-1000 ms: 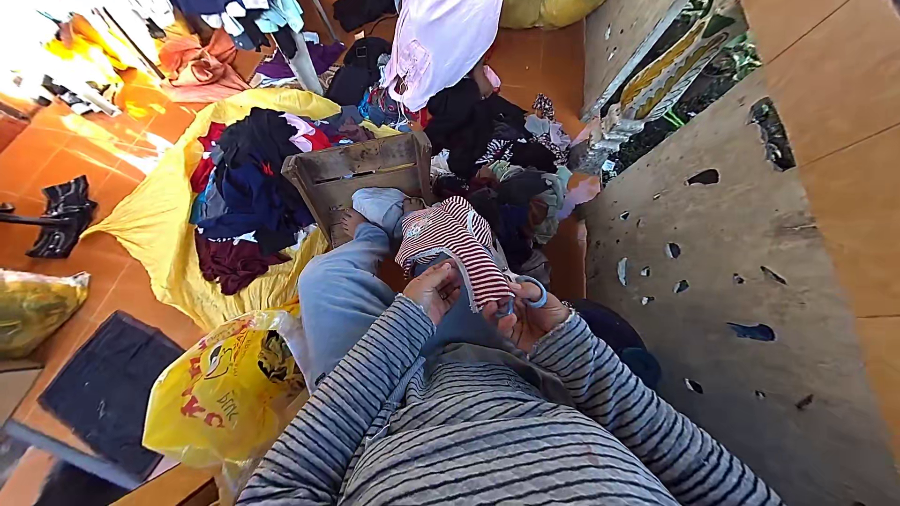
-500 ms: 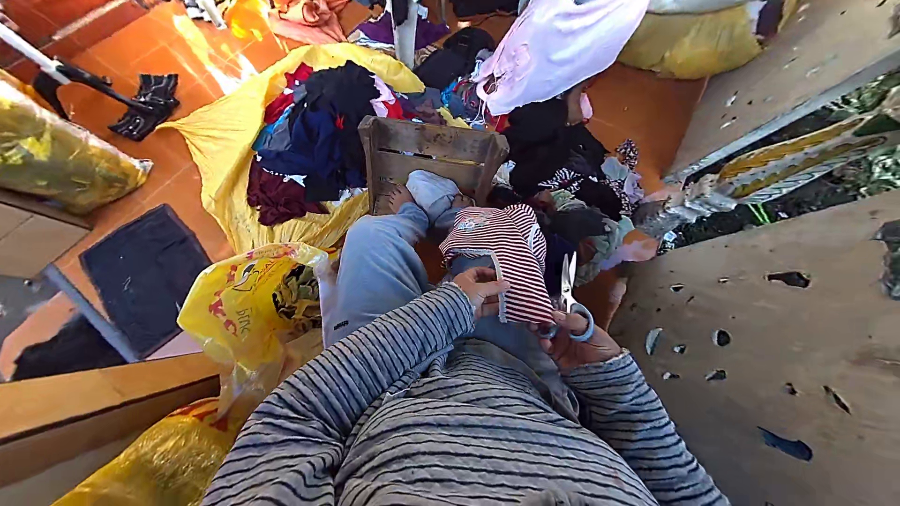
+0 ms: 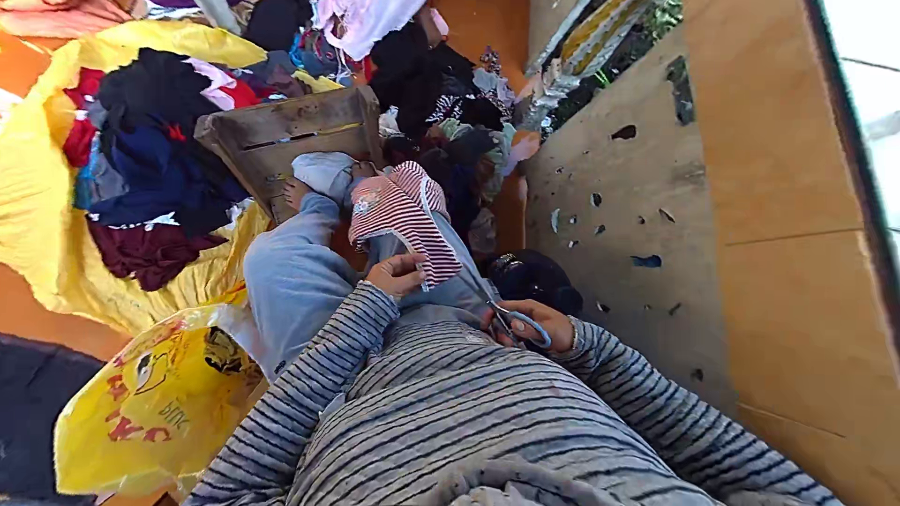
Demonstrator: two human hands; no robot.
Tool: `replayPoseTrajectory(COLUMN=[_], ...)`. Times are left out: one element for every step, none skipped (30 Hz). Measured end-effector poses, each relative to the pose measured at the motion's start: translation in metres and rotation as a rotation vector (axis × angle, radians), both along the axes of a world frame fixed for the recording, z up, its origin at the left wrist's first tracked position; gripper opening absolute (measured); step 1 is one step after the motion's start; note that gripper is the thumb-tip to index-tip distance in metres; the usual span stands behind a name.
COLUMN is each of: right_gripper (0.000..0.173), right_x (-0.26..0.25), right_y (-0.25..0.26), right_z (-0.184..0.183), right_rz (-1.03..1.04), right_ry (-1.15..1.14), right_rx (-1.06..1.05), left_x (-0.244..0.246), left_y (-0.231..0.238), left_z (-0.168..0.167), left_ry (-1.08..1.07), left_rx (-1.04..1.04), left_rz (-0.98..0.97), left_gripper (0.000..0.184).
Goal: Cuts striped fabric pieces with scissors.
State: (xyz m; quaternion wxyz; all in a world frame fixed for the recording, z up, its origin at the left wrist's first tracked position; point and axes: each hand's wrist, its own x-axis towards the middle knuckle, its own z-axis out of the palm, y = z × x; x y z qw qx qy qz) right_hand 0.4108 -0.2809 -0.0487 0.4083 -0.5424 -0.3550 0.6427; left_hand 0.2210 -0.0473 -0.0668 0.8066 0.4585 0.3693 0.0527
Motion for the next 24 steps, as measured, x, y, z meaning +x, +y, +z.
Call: replayPoseTrajectory(right_gripper=[0.065, 0.063, 0.063, 0.063, 0.063, 0.063, 0.062, 0.062, 0.062, 0.062, 0.064, 0.065, 0.067, 0.068, 0.068, 0.067, 0.067, 0.067, 0.067, 0.067, 0.066, 0.067, 0.068, 0.069], right_x=[-0.002, -0.002, -0.002, 0.000, 0.002, 0.004, 0.002, -0.001, -0.003, -0.005, -0.007, -0.011, -0.015, -0.020, -0.023, -0.026, -0.027, -0.027, -0.024, -0.019, -0.013, -0.007, -0.004, -0.003], right_y=[-0.001, 0.000, 0.000, 0.003, 0.008, 0.014, 0.020, 0.025, 0.031, 0.037, 0.043, 0.049, 0.053, 0.058, 0.062, 0.065, 0.065, 0.062, 0.058, 0.054, 0.050, 0.047, 0.043, 0.040], right_z=[0.005, 0.010, 0.013, 0.015, 0.016, 0.016, 0.013, 0.010, 0.007, 0.003, -0.001, -0.004, -0.005, -0.004, -0.002, 0.003, 0.008, 0.012, 0.016, 0.019, 0.022, 0.024, 0.025, 0.025], right_rz=[0.047, 0.077, 0.102, 0.126, 0.149, 0.175, 0.195, 0.199, 0.189, 0.169, 0.149, 0.129, 0.107, 0.086, 0.072, 0.062, 0.055, 0.050, 0.047, 0.050, 0.071, 0.111, 0.144, 0.147], right_ry=[0.004, -0.008, -0.019, -0.025, -0.024, -0.015, 0.006, 0.033, 0.065, 0.094, 0.116, 0.141, 0.160, 0.166, 0.157, 0.134, 0.114, 0.110, 0.130, 0.173, 0.226, 0.270, 0.299, 0.314], right_rx=[-0.014, -0.038, -0.060, -0.073, -0.076, -0.075, -0.070, -0.060, -0.045, -0.023, 0.004, 0.030, 0.049, 0.062, 0.060, 0.045, 0.031, 0.029, 0.036, 0.050, 0.060, 0.063, 0.061, 0.062], left_x=[0.000, 0.001, 0.002, 0.004, 0.006, 0.007, 0.005, 0.003, 0.002, 0.002, 0.001, -0.001, -0.002, -0.003, -0.002, 0.000, 0.002, 0.004, 0.006, 0.008, 0.011, 0.016, 0.020, 0.026], left_y=[0.001, 0.001, 0.000, -0.001, 0.000, 0.001, 0.001, 0.001, 0.001, 0.001, 0.000, 0.000, -0.001, -0.002, -0.002, -0.002, -0.002, -0.002, -0.001, 0.001, 0.003, 0.004, 0.004, 0.004], left_z=[-0.001, -0.003, -0.003, -0.001, 0.001, 0.001, 0.000, -0.001, -0.003, -0.003, -0.003, -0.003, -0.001, 0.003, 0.009, 0.015, 0.022, 0.029, 0.035, 0.040, 0.045, 0.048, 0.051, 0.053], left_ry=[-0.034, -0.066, -0.086, -0.098, -0.102, -0.107, -0.114, -0.120, -0.126, -0.135, -0.141, -0.140, -0.130, -0.115, -0.100, -0.090, -0.089, -0.098, -0.113, -0.131, -0.142, -0.143, -0.144, -0.146], left_rx=[-0.038, -0.064, -0.081, -0.098, -0.115, -0.135, -0.156, -0.174, -0.184, -0.186, -0.180, -0.174, -0.172, -0.174, -0.182, -0.188, -0.195, -0.199, -0.195, -0.178, -0.152, -0.127, -0.100, -0.076], left_rz=[0.034, 0.068, 0.102, 0.139, 0.170, 0.196, 0.213, 0.221, 0.237, 0.255, 0.271, 0.284, 0.300, 0.320, 0.340, 0.362, 0.389, 0.415, 0.431, 0.439, 0.436, 0.428, 0.409, 0.385], left_gripper=[0.034, 0.034, 0.035, 0.035, 0.035, 0.035, 0.035, 0.035, 0.035, 0.036, 0.036, 0.037, 0.038, 0.039, 0.039, 0.040, 0.040, 0.041, 0.043, 0.045, 0.047, 0.049, 0.051, 0.053])
